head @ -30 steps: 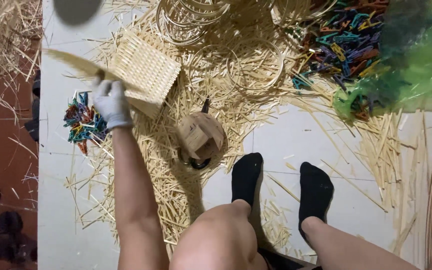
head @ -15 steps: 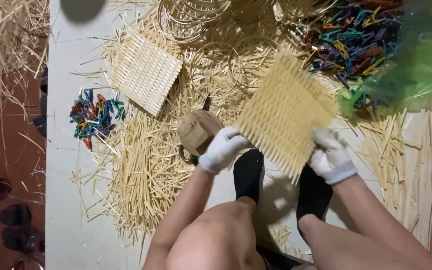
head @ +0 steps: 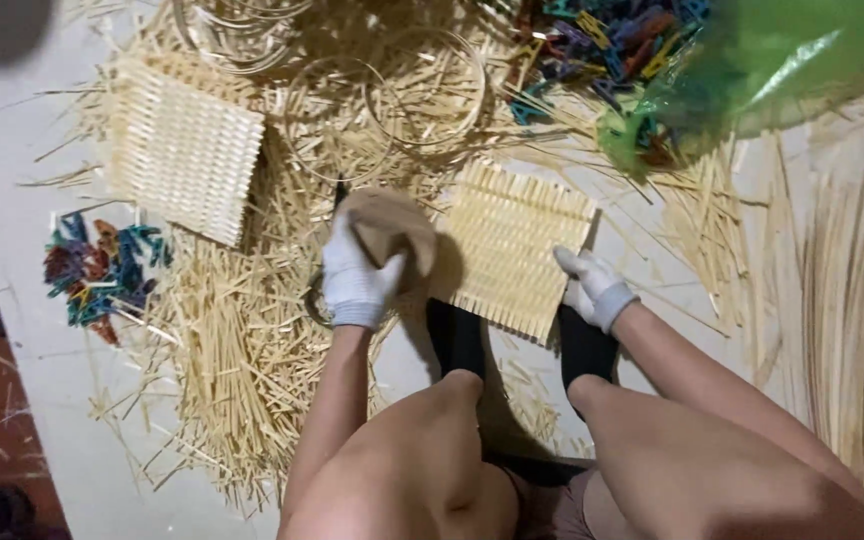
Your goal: Weaving bamboo strips into small circular components and trimming them with scissors while using a wooden mold.
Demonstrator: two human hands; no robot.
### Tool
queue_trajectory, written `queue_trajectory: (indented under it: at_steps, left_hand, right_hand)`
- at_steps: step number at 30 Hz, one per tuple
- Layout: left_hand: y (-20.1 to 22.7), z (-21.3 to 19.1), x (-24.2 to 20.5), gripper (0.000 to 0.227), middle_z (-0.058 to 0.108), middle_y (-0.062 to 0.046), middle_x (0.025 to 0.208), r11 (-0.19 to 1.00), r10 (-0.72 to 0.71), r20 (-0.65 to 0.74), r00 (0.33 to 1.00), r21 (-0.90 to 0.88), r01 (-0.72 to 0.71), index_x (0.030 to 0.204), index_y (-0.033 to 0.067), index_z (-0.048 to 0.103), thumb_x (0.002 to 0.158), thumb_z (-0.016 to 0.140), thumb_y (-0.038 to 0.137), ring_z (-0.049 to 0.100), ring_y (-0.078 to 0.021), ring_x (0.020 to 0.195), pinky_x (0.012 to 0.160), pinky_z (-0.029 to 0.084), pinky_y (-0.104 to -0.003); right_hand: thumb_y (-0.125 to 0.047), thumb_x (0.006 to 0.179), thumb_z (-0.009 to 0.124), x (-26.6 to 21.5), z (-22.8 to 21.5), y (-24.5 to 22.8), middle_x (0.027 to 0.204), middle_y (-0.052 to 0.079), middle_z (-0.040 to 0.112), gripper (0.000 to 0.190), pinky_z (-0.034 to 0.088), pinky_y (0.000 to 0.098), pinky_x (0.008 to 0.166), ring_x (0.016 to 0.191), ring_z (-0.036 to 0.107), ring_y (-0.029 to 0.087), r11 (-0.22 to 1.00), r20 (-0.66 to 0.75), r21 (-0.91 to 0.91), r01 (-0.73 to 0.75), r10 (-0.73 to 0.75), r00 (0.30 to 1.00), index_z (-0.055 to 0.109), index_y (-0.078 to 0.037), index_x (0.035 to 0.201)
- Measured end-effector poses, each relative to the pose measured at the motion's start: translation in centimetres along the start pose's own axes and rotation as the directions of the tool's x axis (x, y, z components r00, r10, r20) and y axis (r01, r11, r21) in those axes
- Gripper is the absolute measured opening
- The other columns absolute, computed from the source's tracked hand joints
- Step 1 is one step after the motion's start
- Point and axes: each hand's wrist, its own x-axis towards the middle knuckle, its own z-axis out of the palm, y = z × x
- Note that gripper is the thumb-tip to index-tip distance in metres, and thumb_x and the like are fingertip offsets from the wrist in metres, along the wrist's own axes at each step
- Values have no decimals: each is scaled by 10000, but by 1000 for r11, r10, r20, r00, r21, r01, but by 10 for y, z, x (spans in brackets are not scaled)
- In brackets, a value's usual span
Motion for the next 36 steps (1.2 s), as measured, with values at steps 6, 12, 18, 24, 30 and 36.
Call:
queue_trajectory:
  at_steps: [6,12,18,24,30,36]
  left_hand:
    - [76,60,3,720,584,-204,1201,944,330,341,880,-121,-307,1317,53,468,734,815,293,592,-368,1119,980,505,-472]
    - [86,111,4,922,577,-214,1265,892,427,421,800,-49,-450,1442,50,413,683,874,297,533,-419,1188,1013,461,-486]
    - [90,110,10,941,577,-212,1289,895,390,487,782,0,-446,1455,52,411,684,879,318,529,-425,1188,1000,470,-478]
    - [89,112,8,911,593,-199,1270,906,359,498,790,17,-422,1422,72,446,671,887,343,542,-423,1170,983,490,-484]
    - [101,103,9,872,596,-177,1270,923,304,511,804,50,-381,1399,103,461,666,880,322,551,-412,1172,955,510,-484]
    - [99,105,5,882,586,-193,1283,930,273,517,812,76,-361,1414,77,434,694,877,327,552,-413,1167,961,510,-478]
  right_hand:
    - [-280,958,628,15,-16,14,1396,101,614,604,578,507,904,1172,672,283,982,5,185,-42,42,999,393,-95,1482]
    - [-299,974,625,24,-22,23,1539,107,524,699,492,453,751,1032,609,277,987,-188,-157,-24,-6,982,344,-98,1582]
    - [-307,975,624,26,-21,23,1538,100,492,750,535,453,830,1074,642,254,989,-241,-131,-74,41,970,266,-116,1606]
    - [-330,969,622,28,-25,28,1571,109,500,761,499,466,814,1091,587,288,981,-217,-176,-82,42,975,273,-125,1613]
    - [-341,979,623,26,-21,23,1606,118,409,790,490,514,931,1271,541,308,985,-239,-159,-75,35,970,208,-142,1622]
    - [-345,989,619,23,-18,23,1602,135,431,779,475,550,977,1305,525,377,978,-272,-195,-72,17,962,228,-128,1627]
